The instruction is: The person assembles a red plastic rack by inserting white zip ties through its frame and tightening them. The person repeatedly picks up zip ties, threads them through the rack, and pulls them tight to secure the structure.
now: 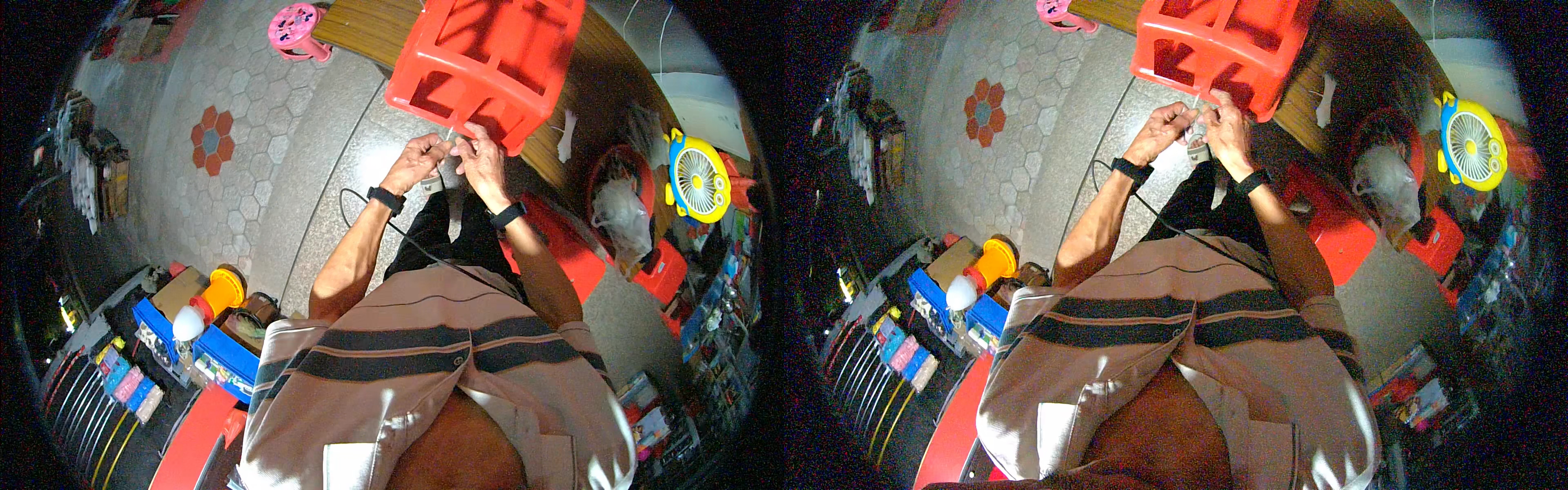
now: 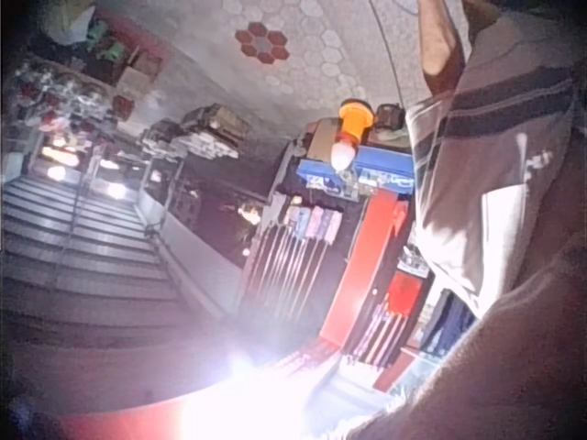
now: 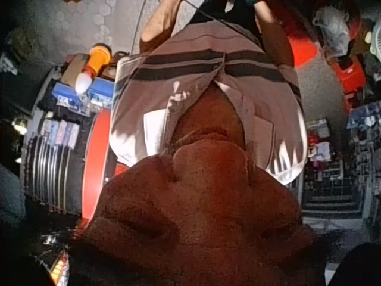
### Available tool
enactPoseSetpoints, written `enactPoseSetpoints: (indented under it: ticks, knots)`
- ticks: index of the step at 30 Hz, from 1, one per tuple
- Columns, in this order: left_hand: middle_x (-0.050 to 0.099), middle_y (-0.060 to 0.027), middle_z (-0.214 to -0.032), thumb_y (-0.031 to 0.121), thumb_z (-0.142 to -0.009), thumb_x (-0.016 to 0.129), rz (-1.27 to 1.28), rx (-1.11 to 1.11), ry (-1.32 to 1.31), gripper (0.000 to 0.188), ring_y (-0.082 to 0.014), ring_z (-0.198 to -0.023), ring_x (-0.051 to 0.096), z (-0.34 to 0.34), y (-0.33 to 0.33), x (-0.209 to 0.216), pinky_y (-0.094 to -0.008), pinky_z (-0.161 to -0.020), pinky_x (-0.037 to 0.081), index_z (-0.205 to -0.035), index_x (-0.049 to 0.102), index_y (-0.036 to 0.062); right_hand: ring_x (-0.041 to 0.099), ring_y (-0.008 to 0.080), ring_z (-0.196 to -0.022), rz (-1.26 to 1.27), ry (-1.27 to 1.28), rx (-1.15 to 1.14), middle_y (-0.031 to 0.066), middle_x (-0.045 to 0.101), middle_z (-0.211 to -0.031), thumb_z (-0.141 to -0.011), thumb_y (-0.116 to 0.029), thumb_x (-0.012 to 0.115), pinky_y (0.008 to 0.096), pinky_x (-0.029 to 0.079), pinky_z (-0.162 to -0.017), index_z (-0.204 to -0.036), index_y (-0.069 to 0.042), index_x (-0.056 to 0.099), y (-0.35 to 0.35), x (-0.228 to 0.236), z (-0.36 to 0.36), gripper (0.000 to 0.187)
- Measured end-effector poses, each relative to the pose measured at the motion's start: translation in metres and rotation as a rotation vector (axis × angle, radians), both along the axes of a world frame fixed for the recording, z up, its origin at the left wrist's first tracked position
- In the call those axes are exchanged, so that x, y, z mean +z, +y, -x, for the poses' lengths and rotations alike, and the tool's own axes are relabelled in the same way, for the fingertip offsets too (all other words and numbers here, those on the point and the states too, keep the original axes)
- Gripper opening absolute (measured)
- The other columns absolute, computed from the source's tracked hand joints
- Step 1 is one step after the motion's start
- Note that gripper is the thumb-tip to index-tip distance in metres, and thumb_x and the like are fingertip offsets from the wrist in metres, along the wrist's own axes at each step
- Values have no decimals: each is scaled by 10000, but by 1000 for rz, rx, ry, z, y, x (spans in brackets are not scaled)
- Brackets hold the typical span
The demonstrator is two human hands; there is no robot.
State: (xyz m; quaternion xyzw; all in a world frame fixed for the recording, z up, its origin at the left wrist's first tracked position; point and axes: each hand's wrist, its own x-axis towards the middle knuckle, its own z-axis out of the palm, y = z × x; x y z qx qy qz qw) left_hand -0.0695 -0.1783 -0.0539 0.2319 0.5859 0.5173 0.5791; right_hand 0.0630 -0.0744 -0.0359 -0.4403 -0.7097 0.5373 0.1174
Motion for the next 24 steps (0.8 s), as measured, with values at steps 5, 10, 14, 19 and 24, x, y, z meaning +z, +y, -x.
enactPoseSetpoints:
  ticks: [5, 10, 14, 19, 24]
  knots:
    - [545, 36, -686, 165, -957, 583, 56, 64, -36, 83, -51, -597, 495, -2, 8, -1, -228, -534, 429, -901, 590, 104, 664, 239, -573, -125, -37, 19, 126, 699, -735, -925, -177, 577, 383, 512, -567, -1124, -62, 589, 3, 2, 4, 230]
    - [490, 49, -590, 153, -946, 607, 88, 186, -331, 67, -55, -454, 378, -1, 13, 15, -226, -482, 380, -895, 597, 110, 642, 213, -517, -22, -71, 0, 98, 689, -687, -929, -181, 582, 367, 496, -507, -1022, -96, 612, 10, 9, 7, 129]
    - [493, 31, -584, 160, -955, 605, 38, 295, -548, 79, -66, -441, 368, -7, 21, 24, -232, -485, 386, -902, 601, 102, 636, 212, -503, -46, -49, -11, 88, 681, -673, -929, -182, 589, 371, 495, -497, -994, -119, 622, 12, 3, 7, 96]
    - [505, 25, -587, 161, -951, 612, 81, 306, -526, 86, -64, -425, 383, -13, 12, 22, -249, -481, 448, -941, 601, 77, 667, 209, -611, -64, -26, -41, 98, 688, -721, -931, -176, 597, 348, 512, -580, -1069, -99, 587, 10, -5, 5, 158]
    - [508, 36, -602, 142, -954, 592, 92, 304, -373, 83, -54, -461, 442, -17, 6, 14, -233, -449, 481, -972, 573, 63, 560, 109, -663, 229, 181, -285, 60, 643, -887, -962, -249, 589, 260, 466, -595, -1141, -35, 571, -16, -2, -7, 280]
